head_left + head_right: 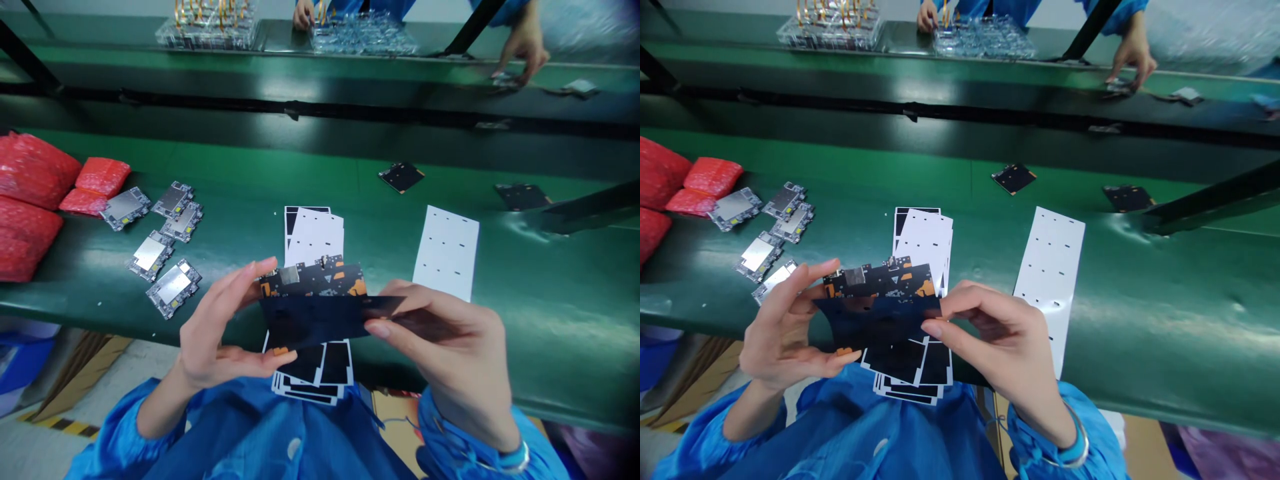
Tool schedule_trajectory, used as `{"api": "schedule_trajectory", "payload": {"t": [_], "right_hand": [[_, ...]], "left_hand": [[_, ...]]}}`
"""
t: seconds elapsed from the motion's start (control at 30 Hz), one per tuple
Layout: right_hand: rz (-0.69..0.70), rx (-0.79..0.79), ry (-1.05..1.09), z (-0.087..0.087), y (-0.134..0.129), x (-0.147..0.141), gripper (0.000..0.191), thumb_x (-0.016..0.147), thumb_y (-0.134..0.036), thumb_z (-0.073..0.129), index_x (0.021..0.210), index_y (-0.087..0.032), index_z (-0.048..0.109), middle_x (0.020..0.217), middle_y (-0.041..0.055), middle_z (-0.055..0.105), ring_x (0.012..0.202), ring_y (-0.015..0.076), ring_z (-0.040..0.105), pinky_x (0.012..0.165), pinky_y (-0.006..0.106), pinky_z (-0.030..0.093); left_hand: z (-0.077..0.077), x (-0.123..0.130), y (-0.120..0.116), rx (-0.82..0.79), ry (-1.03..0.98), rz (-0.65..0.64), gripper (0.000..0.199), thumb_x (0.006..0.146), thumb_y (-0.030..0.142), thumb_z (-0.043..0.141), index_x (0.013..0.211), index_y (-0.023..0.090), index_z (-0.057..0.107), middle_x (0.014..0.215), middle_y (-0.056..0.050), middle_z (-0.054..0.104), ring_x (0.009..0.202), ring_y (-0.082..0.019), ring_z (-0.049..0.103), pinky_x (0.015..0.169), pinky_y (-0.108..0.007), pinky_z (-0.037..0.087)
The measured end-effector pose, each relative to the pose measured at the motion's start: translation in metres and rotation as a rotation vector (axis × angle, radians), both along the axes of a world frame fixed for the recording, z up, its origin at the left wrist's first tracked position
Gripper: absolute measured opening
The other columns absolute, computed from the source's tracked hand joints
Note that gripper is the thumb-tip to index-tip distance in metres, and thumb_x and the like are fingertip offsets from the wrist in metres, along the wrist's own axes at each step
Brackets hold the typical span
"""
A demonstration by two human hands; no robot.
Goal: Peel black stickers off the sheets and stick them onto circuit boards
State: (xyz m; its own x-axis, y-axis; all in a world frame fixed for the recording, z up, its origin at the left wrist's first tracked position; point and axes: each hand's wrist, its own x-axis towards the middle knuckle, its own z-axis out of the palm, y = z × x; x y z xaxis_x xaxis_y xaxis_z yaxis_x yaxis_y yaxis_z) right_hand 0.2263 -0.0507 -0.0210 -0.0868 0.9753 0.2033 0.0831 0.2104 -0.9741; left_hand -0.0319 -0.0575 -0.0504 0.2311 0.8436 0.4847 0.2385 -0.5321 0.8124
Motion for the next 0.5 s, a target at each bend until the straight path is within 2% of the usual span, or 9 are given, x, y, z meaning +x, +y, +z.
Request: {"api": "schedule_trajectory", "payload": {"t": [0.2,0.4,0.5], "right_hand": [[0.014,-0.005,0.021,0.0001,-0.0016,0.0002,0.018,0.079,-0.014,0.082,0.079,-0.029,0.072,0.069,-0.0054,0.069,0.061,0.0108,0.062,0.053,0.022,0.051],[0.024,0.016,0.006,0.0017,-0.0008,0.0004,0.018,0.079,-0.011,0.080,0.079,-0.027,0.071,0.069,-0.0045,0.070,0.061,0.0116,0.062,0.053,0.023,0.051],[0.011,0.075,-0.058,0.0030,0.0004,-0.0012,0.018,0.081,-0.012,0.079,0.080,-0.027,0.069,0.069,-0.0047,0.069,0.061,0.0119,0.063,0.053,0.024,0.052]], "left_hand": [[0.0020,0.0008,0.0002,-0.018,0.007,0.014,0.094,0.075,0.033,0.088,0.155,0.040,0.038,0.144,-0.010,0.062,0.109,-0.030,0.073,0.086,-0.047,0.068],[-0.0008,0.0005,0.0011,-0.013,0.016,0.041,0.090,0.076,0.037,0.087,0.153,0.039,0.042,0.144,-0.009,0.061,0.117,-0.031,0.069,0.088,-0.046,0.069],[0.0021,0.0005,0.0050,0.117,0.080,0.023,0.082,0.082,0.035,0.082,0.153,0.041,0.041,0.151,-0.006,0.054,0.125,-0.030,0.066,0.092,-0.044,0.068]]}}
